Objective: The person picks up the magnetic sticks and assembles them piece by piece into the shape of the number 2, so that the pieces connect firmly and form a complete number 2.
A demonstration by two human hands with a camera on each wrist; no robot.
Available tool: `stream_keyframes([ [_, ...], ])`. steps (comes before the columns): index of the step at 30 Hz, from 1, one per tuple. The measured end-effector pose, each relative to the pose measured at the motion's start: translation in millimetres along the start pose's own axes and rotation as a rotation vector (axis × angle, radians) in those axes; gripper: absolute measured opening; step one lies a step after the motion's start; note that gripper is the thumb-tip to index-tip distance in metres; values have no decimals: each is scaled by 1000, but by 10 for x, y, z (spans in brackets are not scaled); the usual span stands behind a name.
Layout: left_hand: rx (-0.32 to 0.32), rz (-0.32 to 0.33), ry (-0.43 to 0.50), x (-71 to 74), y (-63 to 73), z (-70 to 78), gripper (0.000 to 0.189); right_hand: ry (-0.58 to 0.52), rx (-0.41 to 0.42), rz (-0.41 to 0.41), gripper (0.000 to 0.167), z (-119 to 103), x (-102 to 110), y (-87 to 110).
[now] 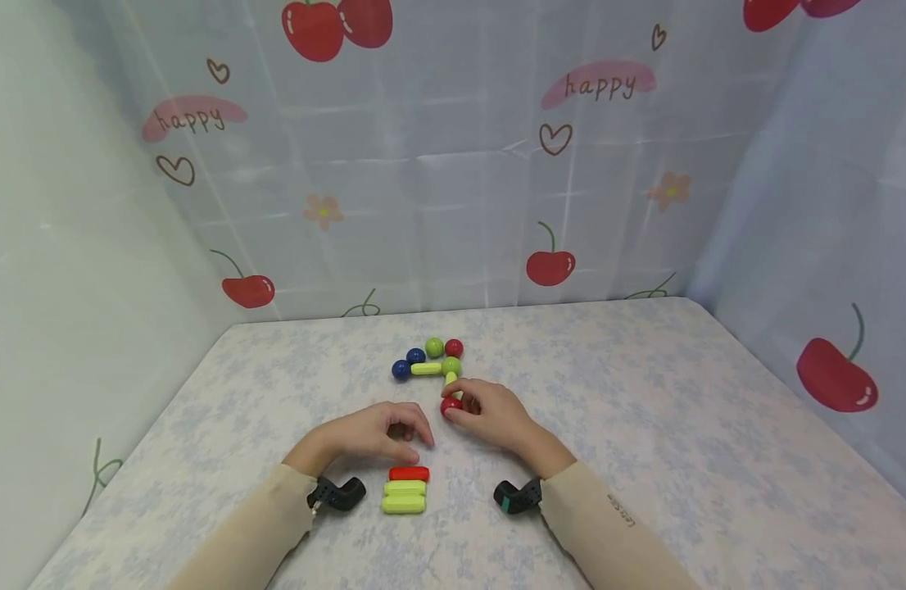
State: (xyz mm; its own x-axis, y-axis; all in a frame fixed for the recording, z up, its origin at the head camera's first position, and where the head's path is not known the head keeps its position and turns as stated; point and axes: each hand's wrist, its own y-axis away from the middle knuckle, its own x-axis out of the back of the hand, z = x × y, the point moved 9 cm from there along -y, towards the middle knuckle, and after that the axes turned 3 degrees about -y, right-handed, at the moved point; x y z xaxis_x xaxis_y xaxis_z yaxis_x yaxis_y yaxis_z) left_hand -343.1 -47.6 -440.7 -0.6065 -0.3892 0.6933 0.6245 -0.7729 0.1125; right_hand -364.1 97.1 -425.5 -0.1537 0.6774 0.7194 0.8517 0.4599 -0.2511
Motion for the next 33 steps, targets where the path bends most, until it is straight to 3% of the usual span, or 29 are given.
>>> stream_keyframes([
  [12,28,-97,-44,-76,2,53,25,-1,-5,-4,26,29,-9,6],
  [18,33,-86,-36,-81,1,25,19,-4,-13,-8,26,40,-25,5],
  [24,5,-26,-21,-37,-7,-12,18,-13,-15,-8,26,29,-35,8],
  [33,2,194,-24,117,-26,-66,20,-3,-3,-8,27,-1,-22,-7],
])
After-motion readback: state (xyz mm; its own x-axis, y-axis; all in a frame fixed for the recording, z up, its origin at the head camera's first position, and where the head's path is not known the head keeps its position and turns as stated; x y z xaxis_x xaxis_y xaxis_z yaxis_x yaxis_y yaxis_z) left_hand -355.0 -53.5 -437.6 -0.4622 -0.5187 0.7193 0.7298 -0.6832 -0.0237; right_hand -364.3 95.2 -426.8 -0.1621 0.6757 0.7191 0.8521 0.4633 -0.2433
